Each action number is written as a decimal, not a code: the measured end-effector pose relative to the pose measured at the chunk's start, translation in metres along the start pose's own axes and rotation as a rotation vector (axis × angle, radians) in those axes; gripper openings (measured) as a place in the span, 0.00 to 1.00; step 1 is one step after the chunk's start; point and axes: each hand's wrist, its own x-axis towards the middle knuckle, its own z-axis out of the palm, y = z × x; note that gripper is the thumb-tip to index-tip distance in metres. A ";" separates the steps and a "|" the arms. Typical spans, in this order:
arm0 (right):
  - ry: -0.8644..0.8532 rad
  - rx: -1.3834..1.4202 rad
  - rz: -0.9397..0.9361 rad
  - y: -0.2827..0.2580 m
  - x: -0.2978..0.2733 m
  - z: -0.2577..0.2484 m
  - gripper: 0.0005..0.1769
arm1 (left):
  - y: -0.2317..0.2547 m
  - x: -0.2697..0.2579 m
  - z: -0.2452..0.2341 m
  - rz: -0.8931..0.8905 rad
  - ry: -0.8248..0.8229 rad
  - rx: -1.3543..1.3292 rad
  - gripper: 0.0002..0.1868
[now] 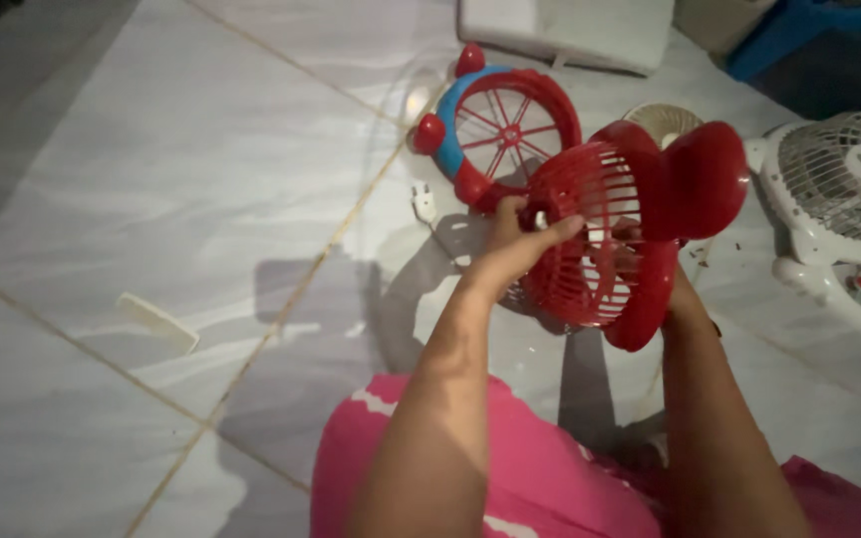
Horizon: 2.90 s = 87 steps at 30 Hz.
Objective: The person disassembles and reassembles small decorative fans on the floor. They remove the front grille and blades from a red fan, then use a screwdriver to open and close the casing of a white fan.
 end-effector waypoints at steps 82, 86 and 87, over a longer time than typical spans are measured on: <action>0.262 0.001 0.040 0.039 0.019 0.155 0.38 | 0.044 -0.042 -0.063 0.490 0.199 0.190 0.21; 0.293 -0.173 0.059 0.050 0.003 0.150 0.38 | 0.052 -0.063 -0.041 0.408 0.337 0.445 0.28; 0.304 -0.186 -0.031 0.054 0.002 0.148 0.36 | 0.050 -0.063 -0.038 0.429 0.362 0.465 0.28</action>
